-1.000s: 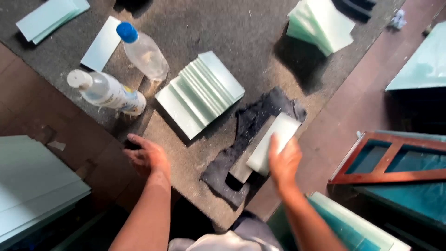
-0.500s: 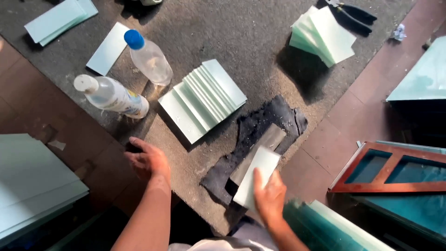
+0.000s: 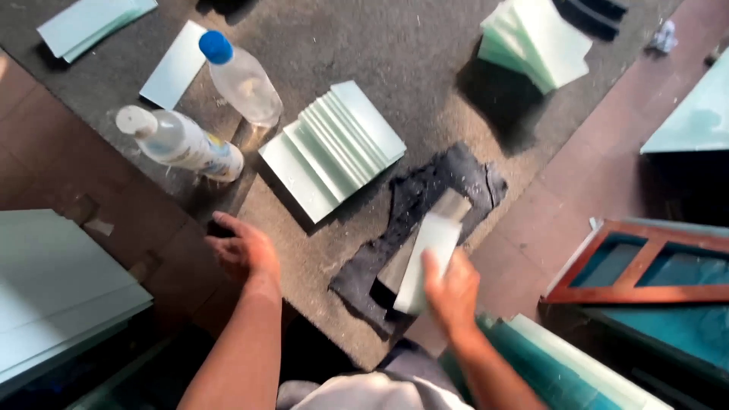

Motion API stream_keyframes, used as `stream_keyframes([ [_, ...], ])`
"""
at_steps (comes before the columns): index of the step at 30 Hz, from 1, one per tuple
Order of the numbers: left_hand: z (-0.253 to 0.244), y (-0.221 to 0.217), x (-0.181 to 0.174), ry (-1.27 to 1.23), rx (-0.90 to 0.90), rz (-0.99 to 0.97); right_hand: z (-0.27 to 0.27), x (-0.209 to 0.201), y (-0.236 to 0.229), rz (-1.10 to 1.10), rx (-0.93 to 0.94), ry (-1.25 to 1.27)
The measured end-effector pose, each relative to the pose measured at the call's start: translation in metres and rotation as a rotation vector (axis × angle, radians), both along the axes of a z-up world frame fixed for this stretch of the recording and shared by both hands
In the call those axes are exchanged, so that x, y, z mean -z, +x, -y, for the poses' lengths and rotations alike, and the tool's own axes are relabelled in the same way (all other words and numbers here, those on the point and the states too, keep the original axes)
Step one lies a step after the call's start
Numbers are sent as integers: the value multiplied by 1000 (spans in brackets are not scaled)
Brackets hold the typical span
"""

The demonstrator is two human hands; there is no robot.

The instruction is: Manually sanding the edges of small rectangular glass pieces using a sanding block on a workbench.

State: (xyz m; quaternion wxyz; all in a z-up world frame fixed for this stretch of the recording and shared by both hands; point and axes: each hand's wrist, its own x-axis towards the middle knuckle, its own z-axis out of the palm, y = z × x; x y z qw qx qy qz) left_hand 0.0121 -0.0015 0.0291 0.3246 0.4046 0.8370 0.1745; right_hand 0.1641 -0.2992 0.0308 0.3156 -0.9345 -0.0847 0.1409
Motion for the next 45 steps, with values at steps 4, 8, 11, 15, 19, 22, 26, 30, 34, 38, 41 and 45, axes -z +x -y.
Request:
stream_keyframes([
  [4,-5,3,13,-6,58,-112,6,12,130,118,86,75],
  [8,2,9,-17,-41,55,-108,12,-58,153,-67,5,404],
  [11,-12,-2,31,-18,29,-115,46,-53,118,-331,-179,502],
  [15,-7,3,9,-8,38,-133,61,-42,74,-438,-117,378],
  [19,-9,0,24,12,45,-130,52,-78,41,-226,-121,-26],
  [22,-10,-4,32,17,51,-138,51,-89,28,-163,-299,-46],
  [26,-17,0,43,53,-24,-136,53,-79,24,-119,-677,-348],
  [30,-16,-1,34,-6,6,-129,63,-52,33,17,-895,-356],
  [34,-11,-3,37,38,35,-134,70,-19,101,290,-750,-290],
  [38,-4,0,16,67,3,-19,81,-12,91,174,-722,-169],
  [41,1,5,-2,0,17,-110,56,-70,59,95,-968,-188],
  [45,-2,-4,12,62,12,-89,57,-39,88,309,-633,-231],
])
